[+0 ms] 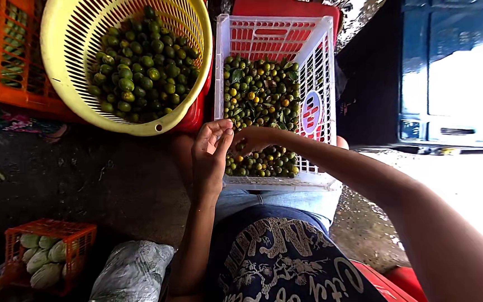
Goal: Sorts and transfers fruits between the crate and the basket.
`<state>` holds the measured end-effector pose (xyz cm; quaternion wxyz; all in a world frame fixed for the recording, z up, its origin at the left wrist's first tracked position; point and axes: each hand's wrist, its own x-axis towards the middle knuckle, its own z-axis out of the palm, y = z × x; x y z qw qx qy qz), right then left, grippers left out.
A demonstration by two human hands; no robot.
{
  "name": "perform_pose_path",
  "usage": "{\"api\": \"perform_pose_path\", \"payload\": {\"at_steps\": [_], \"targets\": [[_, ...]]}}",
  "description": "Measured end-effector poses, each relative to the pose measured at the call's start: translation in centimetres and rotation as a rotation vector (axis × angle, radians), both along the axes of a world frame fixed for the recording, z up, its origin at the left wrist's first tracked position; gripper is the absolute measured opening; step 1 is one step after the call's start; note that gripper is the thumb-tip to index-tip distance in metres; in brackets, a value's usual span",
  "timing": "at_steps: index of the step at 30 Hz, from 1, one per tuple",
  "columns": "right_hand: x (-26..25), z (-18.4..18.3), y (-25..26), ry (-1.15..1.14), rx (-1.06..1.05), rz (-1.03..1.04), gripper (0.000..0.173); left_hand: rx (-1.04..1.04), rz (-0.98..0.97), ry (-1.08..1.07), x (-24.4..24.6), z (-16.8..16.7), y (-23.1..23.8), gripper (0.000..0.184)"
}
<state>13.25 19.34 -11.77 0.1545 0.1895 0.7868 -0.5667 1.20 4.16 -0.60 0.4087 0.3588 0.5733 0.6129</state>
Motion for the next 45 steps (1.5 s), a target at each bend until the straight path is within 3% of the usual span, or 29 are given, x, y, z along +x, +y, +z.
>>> {"api": "perform_pose_path", "payload": {"at_steps": [4,8,10,12,16,18,20,22,25,27,29,30,32,36,39,41,43,45], "targets": [[4.0,7.2,1.0,0.024,-0.608,-0.51,0.03,-0.112,0.023,-0.202,1.6,-1.2,0.5,0.04],[6.7,11.3,-0.5,0.269,-0.926,-0.665,0.056,-0.223,0.037,-0.637,4.5,-1.7,2.0,0.038],[7.1,12.9,-1.4,0.245,-0.905,-0.679,0.069,-0.248,-0.011,-0.907,5.2,-1.6,2.7,0.039],[7.4,14.9,-2.5,0.158,-0.796,-0.716,0.068,-0.281,0.009,-1.07,5.5,-1.6,3.3,0.036],[8.1,17.4,-2.6,0.145,-0.424,-0.686,0.056,-0.3,0.081,-1.132,5.3,-1.4,3.3,0.031],[8.3,17.0,-1.8,0.205,-0.16,-0.738,0.047,-0.257,0.013,-1.056,4.2,-0.5,2.7,0.028],[8.0,14.8,-1.1,0.212,0.127,-0.726,0.035,-0.171,-0.032,-0.827,2.4,1.8,2.4,0.023],[7.6,10.8,-0.9,0.139,0.352,-0.52,0.028,-0.038,0.028,-0.501,-0.6,4.5,2.9,0.02],[5.7,5.7,-2.4,-0.054,0.395,-0.109,0.033,0.064,0.194,0.213,-7.3,6.7,4.6,0.011],[3.8,4.2,-3.5,-0.204,0.368,0.109,0.043,-0.017,0.271,0.581,-12.0,6.6,5.7,0.028],[2.3,2.4,-4.3,-0.29,0.39,0.196,0.044,-0.203,0.294,0.851,-14.6,6.2,6.2,0.06],[1.7,1.6,-4.6,-0.318,0.425,0.231,0.043,-0.288,0.308,0.98,-14.7,6.0,6.3,0.071],[1.2,0.4,-4.9,-0.346,0.474,0.311,0.048,-0.317,0.348,1.158,-12.8,5.9,6.0,0.076],[1.2,-0.5,-4.8,-0.344,0.49,0.449,0.052,-0.138,0.266,1.217,-6.6,4.8,3.4,0.07],[0.9,-1.4,-4.8,-0.349,0.492,0.477,0.059,-0.002,0.173,1.116,-2.1,3.8,2.4,0.065],[1.9,-4.9,-5.4,-0.17,0.561,0.43,0.054,0.123,0.123,0.962,0.1,2.3,2.1,0.062],[1.0,-3.9,-5.9,-0.341,0.516,0.497,0.05,0.167,0.065,0.875,1.1,0.5,1.4,0.055],[2.2,-4.0,-5.9,-0.204,0.546,0.43,0.039,0.113,-0.029,0.828,1.3,-1.2,0.5,0.046]]}}
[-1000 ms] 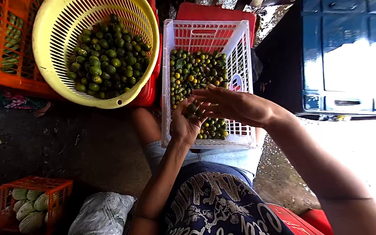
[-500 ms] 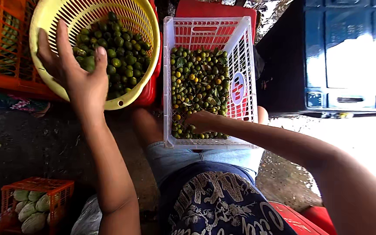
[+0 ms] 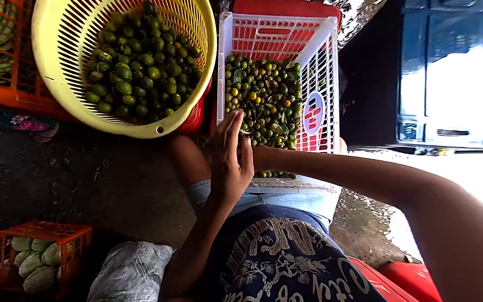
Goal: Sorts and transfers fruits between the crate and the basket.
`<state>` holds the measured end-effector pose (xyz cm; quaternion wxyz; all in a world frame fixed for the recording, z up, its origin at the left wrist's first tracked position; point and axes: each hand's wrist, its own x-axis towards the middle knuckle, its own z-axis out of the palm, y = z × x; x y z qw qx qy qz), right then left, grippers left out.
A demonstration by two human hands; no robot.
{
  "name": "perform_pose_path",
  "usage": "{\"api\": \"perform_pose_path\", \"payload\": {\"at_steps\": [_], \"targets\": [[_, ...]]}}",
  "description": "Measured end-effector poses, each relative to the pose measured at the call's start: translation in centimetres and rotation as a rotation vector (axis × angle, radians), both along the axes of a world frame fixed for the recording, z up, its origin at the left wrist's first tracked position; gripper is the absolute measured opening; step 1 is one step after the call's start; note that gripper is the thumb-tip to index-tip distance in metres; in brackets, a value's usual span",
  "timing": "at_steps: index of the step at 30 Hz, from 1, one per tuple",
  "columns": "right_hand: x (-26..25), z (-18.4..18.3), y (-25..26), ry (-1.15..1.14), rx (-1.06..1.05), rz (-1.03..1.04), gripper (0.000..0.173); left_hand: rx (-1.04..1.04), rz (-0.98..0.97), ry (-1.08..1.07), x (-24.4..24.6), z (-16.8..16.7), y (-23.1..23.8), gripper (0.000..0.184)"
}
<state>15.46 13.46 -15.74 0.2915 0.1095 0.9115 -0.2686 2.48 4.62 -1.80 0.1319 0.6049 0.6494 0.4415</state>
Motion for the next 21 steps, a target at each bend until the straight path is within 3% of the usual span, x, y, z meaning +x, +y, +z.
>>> {"api": "perform_pose_path", "payload": {"at_steps": [2,5,8,11,14,17,19,21], "targets": [[-0.6,3.2,0.6,-0.166,0.017,0.036,0.036,-0.114,-0.053,-0.045,-0.2,-1.4,-0.6,0.038],[-0.3,4.5,0.8,-0.343,-0.013,0.033,0.032,-0.185,-0.058,-0.13,-0.5,-2.2,-0.7,0.031],[1.9,4.0,1.8,-0.315,-0.149,-0.039,0.042,-0.162,-0.06,-0.163,-0.7,-2.3,-0.4,0.027],[3.8,5.8,3.0,-0.227,-0.346,-0.265,0.031,-0.174,-0.068,-0.25,-0.9,-2.5,-0.6,0.026],[5.7,10.0,4.4,-0.025,-0.644,-0.658,0.028,-0.346,-0.056,-0.68,-0.6,-1.2,-0.7,0.038],[7.7,13.8,3.7,0.201,-1.229,-1.032,0.027,-0.485,-0.024,-1.192,0.9,0.0,0.0,0.043],[8.1,14.9,2.6,0.334,-1.455,-1.119,0.039,-0.574,-0.036,-1.436,2.2,0.1,0.6,0.044],[8.1,15.6,1.6,0.396,-1.492,-1.17,0.039,-0.606,-0.072,-1.673,3.3,-0.2,1.1,0.047]]}}
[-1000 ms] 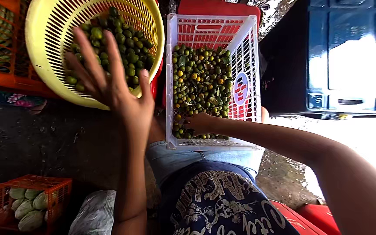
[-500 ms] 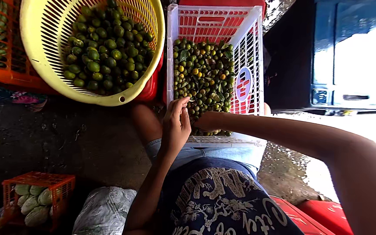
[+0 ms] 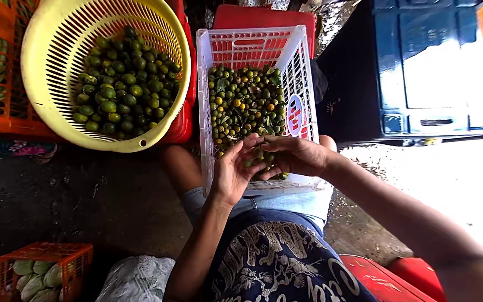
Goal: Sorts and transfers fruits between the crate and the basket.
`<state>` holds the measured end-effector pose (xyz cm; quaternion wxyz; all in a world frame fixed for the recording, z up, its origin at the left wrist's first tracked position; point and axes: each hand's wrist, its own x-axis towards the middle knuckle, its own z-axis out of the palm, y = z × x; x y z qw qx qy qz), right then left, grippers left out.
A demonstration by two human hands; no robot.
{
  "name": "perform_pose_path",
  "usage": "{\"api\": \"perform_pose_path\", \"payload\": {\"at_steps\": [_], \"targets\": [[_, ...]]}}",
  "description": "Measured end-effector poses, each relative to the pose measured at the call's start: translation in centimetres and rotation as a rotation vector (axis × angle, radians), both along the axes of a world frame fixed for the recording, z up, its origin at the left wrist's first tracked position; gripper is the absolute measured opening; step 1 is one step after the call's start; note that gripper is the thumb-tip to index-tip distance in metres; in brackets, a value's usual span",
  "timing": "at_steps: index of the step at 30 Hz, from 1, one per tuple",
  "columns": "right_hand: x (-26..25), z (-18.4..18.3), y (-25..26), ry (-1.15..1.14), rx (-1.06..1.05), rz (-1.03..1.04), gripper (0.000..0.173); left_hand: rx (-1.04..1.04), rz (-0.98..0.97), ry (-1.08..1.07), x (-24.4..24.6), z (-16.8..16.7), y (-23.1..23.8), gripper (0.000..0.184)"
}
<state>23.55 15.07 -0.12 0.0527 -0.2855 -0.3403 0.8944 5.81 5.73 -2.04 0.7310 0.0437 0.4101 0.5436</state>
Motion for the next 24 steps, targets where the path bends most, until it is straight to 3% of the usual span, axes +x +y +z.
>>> {"api": "perform_pose_path", "payload": {"at_steps": [3,11,17,24], "targets": [[-0.1,1.0,-1.0,-0.112,0.057,-0.117,0.035,0.001,0.03,-0.195,0.4,-1.3,0.3,0.046],[1.3,1.3,-1.1,-0.205,0.138,-0.29,0.031,0.081,0.074,-0.276,0.3,-1.5,0.3,0.047],[2.3,0.2,-1.0,-0.175,0.008,-0.407,0.055,0.21,0.009,-0.338,0.0,-1.9,-0.1,0.052],[2.5,-0.8,-1.7,-0.126,-0.038,-0.481,0.058,0.178,0.086,-0.281,0.3,-1.3,-0.1,0.042]]}}
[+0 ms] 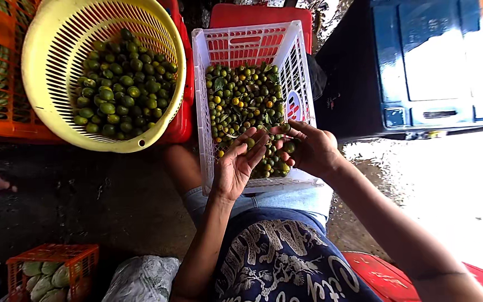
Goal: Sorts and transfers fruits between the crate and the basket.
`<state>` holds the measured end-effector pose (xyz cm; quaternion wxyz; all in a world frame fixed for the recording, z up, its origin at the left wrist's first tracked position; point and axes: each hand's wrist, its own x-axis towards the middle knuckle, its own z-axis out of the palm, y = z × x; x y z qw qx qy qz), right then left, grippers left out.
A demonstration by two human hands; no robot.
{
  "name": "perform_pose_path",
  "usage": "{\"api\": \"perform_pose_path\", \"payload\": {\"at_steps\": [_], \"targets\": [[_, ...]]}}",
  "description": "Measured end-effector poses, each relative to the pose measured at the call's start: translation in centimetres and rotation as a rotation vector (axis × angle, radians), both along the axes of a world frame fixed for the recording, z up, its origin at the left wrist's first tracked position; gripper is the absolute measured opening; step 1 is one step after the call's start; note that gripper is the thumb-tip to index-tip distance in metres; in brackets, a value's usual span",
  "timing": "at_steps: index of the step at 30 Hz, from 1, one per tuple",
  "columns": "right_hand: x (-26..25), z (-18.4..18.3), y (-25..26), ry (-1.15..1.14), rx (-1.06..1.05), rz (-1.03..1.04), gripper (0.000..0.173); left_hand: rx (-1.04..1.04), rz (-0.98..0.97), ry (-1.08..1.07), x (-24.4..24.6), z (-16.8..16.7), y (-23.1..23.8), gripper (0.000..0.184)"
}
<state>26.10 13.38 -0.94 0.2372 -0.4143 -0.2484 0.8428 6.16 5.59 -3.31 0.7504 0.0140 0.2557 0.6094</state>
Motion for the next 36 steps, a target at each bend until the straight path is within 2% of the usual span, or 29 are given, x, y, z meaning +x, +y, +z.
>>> {"api": "perform_pose_path", "payload": {"at_steps": [5,8,11,13,17,22,24,26,28,29,30,31,33,34,36], "targets": [[0.0,-0.4,-0.2,0.02,0.061,-0.048,0.046,-0.023,-0.003,-0.003,0.0,0.0,0.1,0.046],[0.0,-0.1,-0.1,-0.003,0.047,-0.071,0.046,-0.027,0.006,0.038,0.1,0.0,0.2,0.048],[0.2,-0.2,0.2,-0.042,0.087,-0.104,0.029,-0.022,0.048,0.096,0.2,-0.3,0.3,0.047],[0.3,-0.5,0.7,-0.117,0.193,-0.063,0.023,0.012,0.045,0.102,0.2,-0.4,0.2,0.053],[-0.6,0.6,1.9,-0.299,0.451,0.058,0.04,-0.088,0.062,0.136,0.4,-0.6,0.3,0.055],[-2.5,3.8,2.3,-0.286,0.741,0.418,0.053,-0.136,-0.025,0.117,0.0,-0.6,0.5,0.052],[-3.2,3.4,2.8,-0.469,1.004,0.423,0.045,-0.157,0.021,0.103,-0.2,-0.3,0.3,0.048],[-3.9,0.9,4.2,-0.78,1.229,0.469,0.032,-0.198,0.099,0.132,-0.2,-0.4,0.2,0.036],[-4.6,-1.8,5.6,-1.077,1.216,0.739,0.03,-0.248,0.15,0.14,0.0,-0.5,0.4,0.03],[-5.0,-2.8,5.9,-1.168,1.154,0.909,0.06,-0.26,0.163,0.132,0.0,-0.6,0.5,0.028],[-5.5,-3.9,6.0,-1.205,1.125,1.021,0.077,-0.262,0.17,0.123,0.0,-0.7,0.5,0.028],[-5.6,-4.9,5.8,-1.207,1.142,1.081,0.074,-0.259,0.177,0.118,0.0,-0.9,0.4,0.028],[-6.0,-6.1,4.9,-1.13,1.081,1.232,0.042,-0.241,0.193,0.112,0.0,-0.9,0.3,0.032],[-6.2,-6.5,4.2,-1.111,1.016,1.346,0.035,-0.239,0.206,0.104,0.0,-0.8,0.4,0.036],[-6.6,-7.3,2.6,-1.152,0.986,1.502,0.035,-0.206,0.192,0.057,-0.2,-0.5,0.3,0.054]]}}
